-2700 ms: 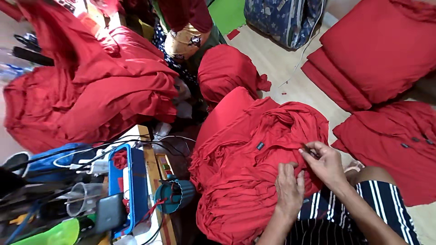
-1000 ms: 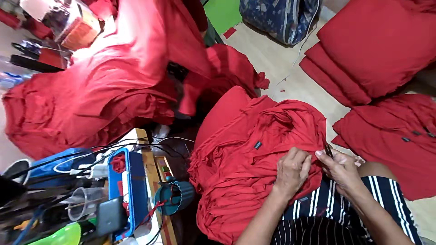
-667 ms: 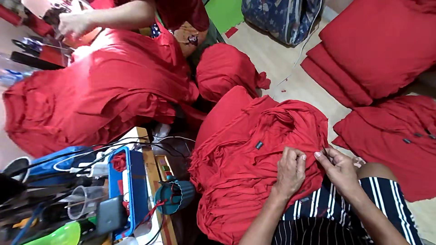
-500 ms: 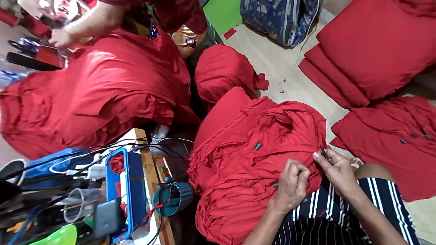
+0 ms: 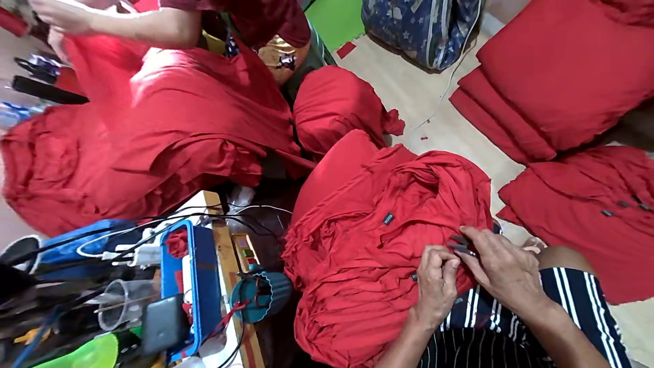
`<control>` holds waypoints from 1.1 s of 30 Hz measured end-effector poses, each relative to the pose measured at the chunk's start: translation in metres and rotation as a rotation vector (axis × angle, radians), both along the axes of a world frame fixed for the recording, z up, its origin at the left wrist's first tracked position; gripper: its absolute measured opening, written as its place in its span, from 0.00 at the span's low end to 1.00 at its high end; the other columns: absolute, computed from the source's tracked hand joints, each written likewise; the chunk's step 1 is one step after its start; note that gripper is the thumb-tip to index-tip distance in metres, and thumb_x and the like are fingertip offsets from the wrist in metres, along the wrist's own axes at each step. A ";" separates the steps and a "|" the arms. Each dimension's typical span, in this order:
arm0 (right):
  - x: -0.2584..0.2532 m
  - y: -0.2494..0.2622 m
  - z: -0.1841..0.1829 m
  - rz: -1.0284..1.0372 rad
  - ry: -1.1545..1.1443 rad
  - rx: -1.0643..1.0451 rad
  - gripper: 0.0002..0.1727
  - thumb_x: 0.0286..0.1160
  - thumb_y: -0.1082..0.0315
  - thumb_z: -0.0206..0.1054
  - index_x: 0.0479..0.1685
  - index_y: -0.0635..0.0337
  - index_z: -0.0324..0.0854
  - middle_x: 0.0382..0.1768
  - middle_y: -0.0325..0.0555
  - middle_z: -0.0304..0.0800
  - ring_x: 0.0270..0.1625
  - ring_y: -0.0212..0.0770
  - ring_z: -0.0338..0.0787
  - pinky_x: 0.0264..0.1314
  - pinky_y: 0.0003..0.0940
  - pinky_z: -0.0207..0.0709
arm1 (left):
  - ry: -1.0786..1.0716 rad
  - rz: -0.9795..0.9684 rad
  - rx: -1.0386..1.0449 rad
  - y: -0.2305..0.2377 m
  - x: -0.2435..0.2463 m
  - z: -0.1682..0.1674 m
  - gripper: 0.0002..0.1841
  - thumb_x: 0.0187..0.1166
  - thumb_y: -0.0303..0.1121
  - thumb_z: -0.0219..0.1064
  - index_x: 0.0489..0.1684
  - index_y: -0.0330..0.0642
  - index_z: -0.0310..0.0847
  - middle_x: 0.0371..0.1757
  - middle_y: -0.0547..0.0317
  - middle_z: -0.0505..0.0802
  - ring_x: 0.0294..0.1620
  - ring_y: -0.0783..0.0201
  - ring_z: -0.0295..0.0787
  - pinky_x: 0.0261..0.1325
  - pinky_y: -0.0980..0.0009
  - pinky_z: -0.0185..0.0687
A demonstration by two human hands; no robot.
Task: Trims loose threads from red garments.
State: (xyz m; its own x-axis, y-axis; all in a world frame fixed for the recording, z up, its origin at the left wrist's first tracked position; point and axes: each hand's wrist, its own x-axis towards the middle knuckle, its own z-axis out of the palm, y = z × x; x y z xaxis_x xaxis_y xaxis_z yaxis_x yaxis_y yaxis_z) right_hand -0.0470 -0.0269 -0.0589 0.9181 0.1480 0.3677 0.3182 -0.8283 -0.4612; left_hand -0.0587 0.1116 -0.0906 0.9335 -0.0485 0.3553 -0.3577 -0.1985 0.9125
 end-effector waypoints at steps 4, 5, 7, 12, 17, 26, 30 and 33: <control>0.002 -0.006 0.001 0.046 0.081 -0.008 0.26 0.82 0.52 0.55 0.63 0.63 0.86 0.38 0.60 0.90 0.36 0.66 0.91 0.28 0.58 0.79 | 0.087 0.022 -0.098 0.004 -0.002 0.000 0.10 0.80 0.24 0.57 0.34 0.25 0.79 0.42 0.48 0.85 0.39 0.74 0.83 0.45 0.82 0.82; 0.002 -0.008 0.000 0.055 0.082 -0.012 0.26 0.83 0.53 0.54 0.63 0.63 0.86 0.38 0.61 0.90 0.36 0.67 0.91 0.28 0.58 0.79 | 0.093 0.025 -0.117 0.004 -0.002 -0.001 0.10 0.80 0.24 0.57 0.33 0.25 0.78 0.42 0.49 0.84 0.39 0.75 0.83 0.44 0.83 0.82; 0.004 -0.009 -0.001 0.075 0.058 -0.026 0.24 0.83 0.56 0.54 0.62 0.62 0.87 0.38 0.61 0.90 0.36 0.67 0.91 0.27 0.56 0.79 | 0.093 0.019 -0.118 0.003 -0.003 -0.001 0.10 0.81 0.24 0.57 0.33 0.25 0.78 0.42 0.49 0.84 0.39 0.75 0.83 0.45 0.83 0.82; 0.003 -0.002 -0.004 0.048 0.003 -0.040 0.21 0.83 0.58 0.57 0.58 0.64 0.88 0.38 0.59 0.92 0.35 0.65 0.91 0.27 0.54 0.79 | 0.057 0.015 -0.078 -0.001 -0.004 -0.002 0.09 0.80 0.24 0.58 0.33 0.26 0.79 0.41 0.47 0.85 0.44 0.71 0.84 0.50 0.81 0.82; 0.000 -0.001 -0.005 0.055 -0.065 -0.012 0.21 0.86 0.57 0.56 0.55 0.64 0.90 0.36 0.57 0.93 0.33 0.59 0.92 0.28 0.49 0.80 | 0.050 0.026 -0.070 -0.002 -0.003 -0.001 0.08 0.78 0.23 0.59 0.32 0.25 0.80 0.41 0.47 0.86 0.46 0.70 0.85 0.53 0.81 0.81; 0.002 0.003 -0.005 0.010 -0.011 0.021 0.18 0.85 0.62 0.57 0.52 0.64 0.91 0.37 0.57 0.94 0.35 0.60 0.94 0.31 0.51 0.82 | 0.058 0.002 -0.036 -0.004 -0.005 0.002 0.07 0.77 0.22 0.59 0.32 0.25 0.81 0.40 0.46 0.87 0.45 0.67 0.86 0.53 0.79 0.81; 0.003 0.002 -0.006 0.017 0.005 0.050 0.19 0.86 0.62 0.56 0.49 0.64 0.92 0.35 0.57 0.94 0.35 0.59 0.94 0.30 0.51 0.82 | 0.034 -0.012 -0.023 -0.003 -0.006 0.001 0.07 0.77 0.22 0.60 0.33 0.26 0.81 0.40 0.45 0.87 0.45 0.67 0.86 0.53 0.80 0.81; 0.005 0.002 -0.005 0.011 0.005 0.071 0.20 0.85 0.61 0.56 0.47 0.63 0.92 0.35 0.56 0.95 0.35 0.58 0.95 0.31 0.52 0.83 | 0.015 -0.111 0.037 0.001 -0.010 0.005 0.07 0.77 0.22 0.62 0.34 0.25 0.82 0.40 0.42 0.89 0.47 0.62 0.88 0.56 0.76 0.82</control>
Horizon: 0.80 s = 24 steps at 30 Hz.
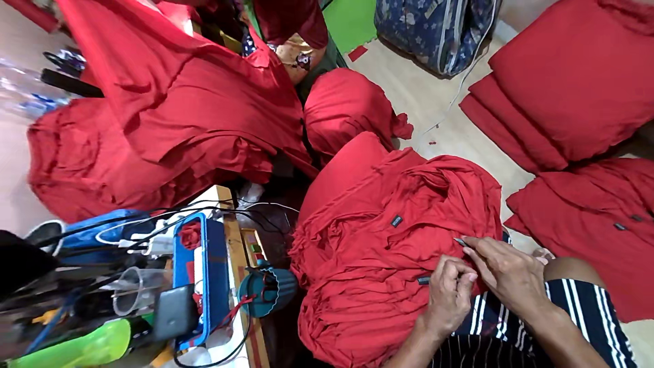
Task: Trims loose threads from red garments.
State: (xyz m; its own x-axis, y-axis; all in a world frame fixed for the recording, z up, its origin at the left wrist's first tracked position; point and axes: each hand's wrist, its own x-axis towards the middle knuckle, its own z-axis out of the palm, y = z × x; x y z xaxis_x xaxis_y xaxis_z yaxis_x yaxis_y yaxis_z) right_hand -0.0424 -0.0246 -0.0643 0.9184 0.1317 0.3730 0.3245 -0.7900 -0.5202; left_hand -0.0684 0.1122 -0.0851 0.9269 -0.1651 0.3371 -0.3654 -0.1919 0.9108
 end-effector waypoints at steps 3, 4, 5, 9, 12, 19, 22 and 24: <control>0.001 -0.002 0.005 -0.013 0.100 0.052 0.22 0.84 0.57 0.56 0.55 0.64 0.90 0.40 0.57 0.94 0.39 0.60 0.94 0.34 0.57 0.82 | -0.032 -0.215 0.190 0.017 0.002 0.019 0.18 0.84 0.34 0.59 0.27 0.30 0.87 0.36 0.46 0.92 0.44 0.55 0.91 0.54 0.62 0.82; 0.002 -0.004 0.006 -0.015 0.137 0.059 0.22 0.83 0.57 0.56 0.57 0.64 0.89 0.41 0.58 0.93 0.39 0.60 0.94 0.34 0.59 0.81 | -0.056 -0.240 0.250 0.024 0.006 0.027 0.24 0.86 0.39 0.55 0.22 0.33 0.89 0.33 0.48 0.94 0.42 0.55 0.91 0.53 0.58 0.80; 0.002 -0.005 0.006 -0.016 0.167 0.064 0.22 0.83 0.56 0.57 0.58 0.64 0.89 0.41 0.58 0.93 0.39 0.61 0.93 0.34 0.61 0.80 | -0.069 -0.218 0.284 0.032 0.011 0.036 0.27 0.87 0.42 0.52 0.20 0.36 0.89 0.32 0.51 0.95 0.41 0.56 0.92 0.53 0.57 0.80; 0.004 -0.005 0.005 -0.022 0.243 0.092 0.23 0.82 0.57 0.57 0.60 0.66 0.87 0.44 0.62 0.92 0.40 0.65 0.93 0.36 0.67 0.79 | -0.019 0.147 0.310 0.058 0.060 0.062 0.16 0.82 0.30 0.59 0.28 0.30 0.90 0.35 0.47 0.94 0.41 0.57 0.92 0.51 0.61 0.86; 0.003 -0.004 0.003 -0.030 0.245 0.089 0.23 0.82 0.58 0.58 0.61 0.66 0.86 0.46 0.62 0.92 0.40 0.65 0.93 0.36 0.67 0.80 | 0.143 0.326 0.510 0.071 0.103 0.058 0.12 0.81 0.28 0.64 0.55 0.32 0.88 0.53 0.42 0.91 0.50 0.49 0.91 0.56 0.52 0.85; 0.001 -0.004 0.001 -0.039 0.230 0.080 0.24 0.83 0.55 0.56 0.62 0.65 0.86 0.47 0.61 0.93 0.42 0.65 0.94 0.37 0.66 0.81 | 0.136 0.365 0.549 0.060 0.147 0.009 0.11 0.82 0.28 0.65 0.53 0.33 0.89 0.52 0.40 0.92 0.56 0.44 0.90 0.61 0.47 0.83; 0.001 -0.003 -0.001 -0.035 0.221 0.075 0.25 0.83 0.55 0.56 0.62 0.66 0.86 0.48 0.61 0.93 0.43 0.64 0.94 0.36 0.65 0.82 | -0.044 0.465 0.502 0.061 0.145 0.004 0.06 0.75 0.26 0.71 0.40 0.34 0.93 0.44 0.43 0.93 0.46 0.47 0.92 0.52 0.51 0.87; 0.001 -0.002 -0.002 -0.040 0.214 0.072 0.24 0.83 0.55 0.56 0.62 0.65 0.86 0.47 0.61 0.93 0.42 0.64 0.95 0.36 0.65 0.82 | -0.144 0.502 0.486 0.061 0.144 0.001 0.04 0.72 0.25 0.73 0.36 0.34 0.94 0.41 0.44 0.93 0.43 0.49 0.92 0.49 0.54 0.88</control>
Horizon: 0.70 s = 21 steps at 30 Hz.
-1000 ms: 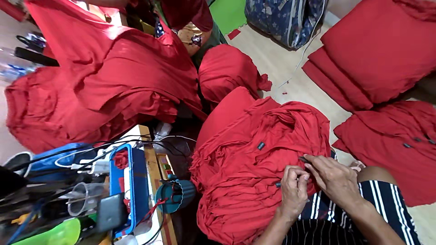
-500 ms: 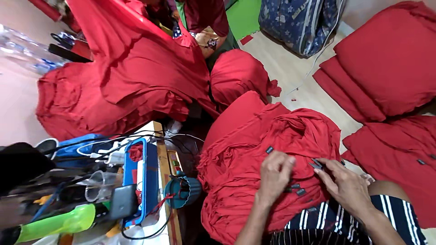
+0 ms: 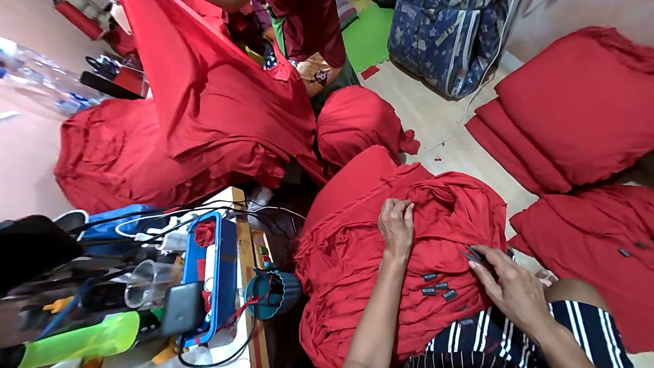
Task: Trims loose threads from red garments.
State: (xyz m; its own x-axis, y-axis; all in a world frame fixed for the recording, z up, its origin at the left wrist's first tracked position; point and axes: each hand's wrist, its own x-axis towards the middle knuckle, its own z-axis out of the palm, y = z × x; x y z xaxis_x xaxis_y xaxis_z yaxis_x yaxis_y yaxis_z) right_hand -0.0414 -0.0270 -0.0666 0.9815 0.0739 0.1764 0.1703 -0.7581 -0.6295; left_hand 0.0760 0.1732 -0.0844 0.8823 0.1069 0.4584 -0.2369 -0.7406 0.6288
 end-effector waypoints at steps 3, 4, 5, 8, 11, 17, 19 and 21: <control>0.000 0.000 0.000 -0.001 -0.013 -0.002 0.24 0.82 0.56 0.56 0.61 0.66 0.87 0.46 0.61 0.93 0.40 0.65 0.94 0.34 0.65 0.81 | 0.038 -0.056 -0.126 -0.005 -0.007 0.014 0.04 0.71 0.24 0.71 0.34 0.32 0.92 0.40 0.46 0.93 0.42 0.54 0.92 0.47 0.58 0.88; 0.000 -0.001 0.000 -0.002 -0.013 0.003 0.24 0.81 0.56 0.57 0.61 0.66 0.87 0.45 0.61 0.93 0.39 0.64 0.94 0.33 0.64 0.81 | 0.165 -0.100 -0.253 -0.009 -0.015 0.028 0.05 0.73 0.24 0.69 0.35 0.31 0.89 0.39 0.48 0.91 0.41 0.58 0.89 0.47 0.61 0.85; -0.001 -0.001 0.000 -0.002 -0.010 0.012 0.24 0.82 0.56 0.57 0.61 0.65 0.87 0.45 0.61 0.93 0.38 0.64 0.94 0.33 0.64 0.81 | 0.340 -0.155 -0.423 -0.013 -0.024 0.041 0.04 0.76 0.24 0.66 0.37 0.31 0.85 0.36 0.53 0.89 0.37 0.65 0.85 0.45 0.66 0.81; -0.003 -0.005 0.001 -0.002 0.012 0.085 0.26 0.82 0.53 0.56 0.61 0.64 0.87 0.47 0.59 0.94 0.39 0.60 0.94 0.37 0.63 0.82 | 0.830 -0.316 -1.021 -0.025 -0.052 0.052 0.06 0.80 0.18 0.55 0.36 0.38 0.73 0.22 0.69 0.81 0.21 0.79 0.75 0.30 0.82 0.75; -0.003 -0.009 0.003 0.002 0.056 0.161 0.26 0.81 0.53 0.57 0.61 0.65 0.87 0.47 0.58 0.94 0.41 0.57 0.93 0.42 0.61 0.82 | 1.043 -0.307 -1.287 -0.029 -0.067 0.038 0.06 0.85 0.19 0.50 0.47 0.38 0.71 0.25 0.68 0.81 0.21 0.77 0.78 0.32 0.82 0.79; -0.002 -0.002 0.014 -0.023 0.066 0.232 0.25 0.79 0.54 0.59 0.61 0.64 0.88 0.47 0.55 0.94 0.41 0.48 0.92 0.43 0.50 0.82 | 1.018 -0.308 -1.180 -0.030 -0.053 0.042 0.14 0.93 0.32 0.46 0.42 0.36 0.76 0.21 0.68 0.79 0.15 0.79 0.71 0.22 0.84 0.71; 0.000 0.001 0.018 -0.051 0.024 0.252 0.24 0.80 0.56 0.59 0.61 0.65 0.87 0.48 0.56 0.94 0.41 0.47 0.92 0.44 0.47 0.83 | 0.893 -0.309 -1.135 -0.034 -0.052 0.039 0.11 0.90 0.26 0.50 0.40 0.34 0.77 0.18 0.70 0.77 0.15 0.80 0.68 0.22 0.85 0.68; 0.001 0.006 0.023 -0.102 -0.002 0.264 0.23 0.82 0.57 0.59 0.62 0.67 0.84 0.45 0.56 0.92 0.40 0.46 0.90 0.43 0.45 0.82 | 0.756 -0.304 -1.022 -0.036 -0.053 0.035 0.10 0.87 0.24 0.53 0.37 0.33 0.79 0.19 0.71 0.78 0.17 0.82 0.69 0.26 0.84 0.69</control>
State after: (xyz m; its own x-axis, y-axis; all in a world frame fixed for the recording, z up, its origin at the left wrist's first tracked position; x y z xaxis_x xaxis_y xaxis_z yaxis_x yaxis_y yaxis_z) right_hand -0.0402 -0.0206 -0.0434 0.9813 -0.0736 0.1781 0.1028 -0.5815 -0.8071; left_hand 0.0229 0.1375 -0.0498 0.9345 -0.1390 -0.3277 0.3484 0.1682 0.9221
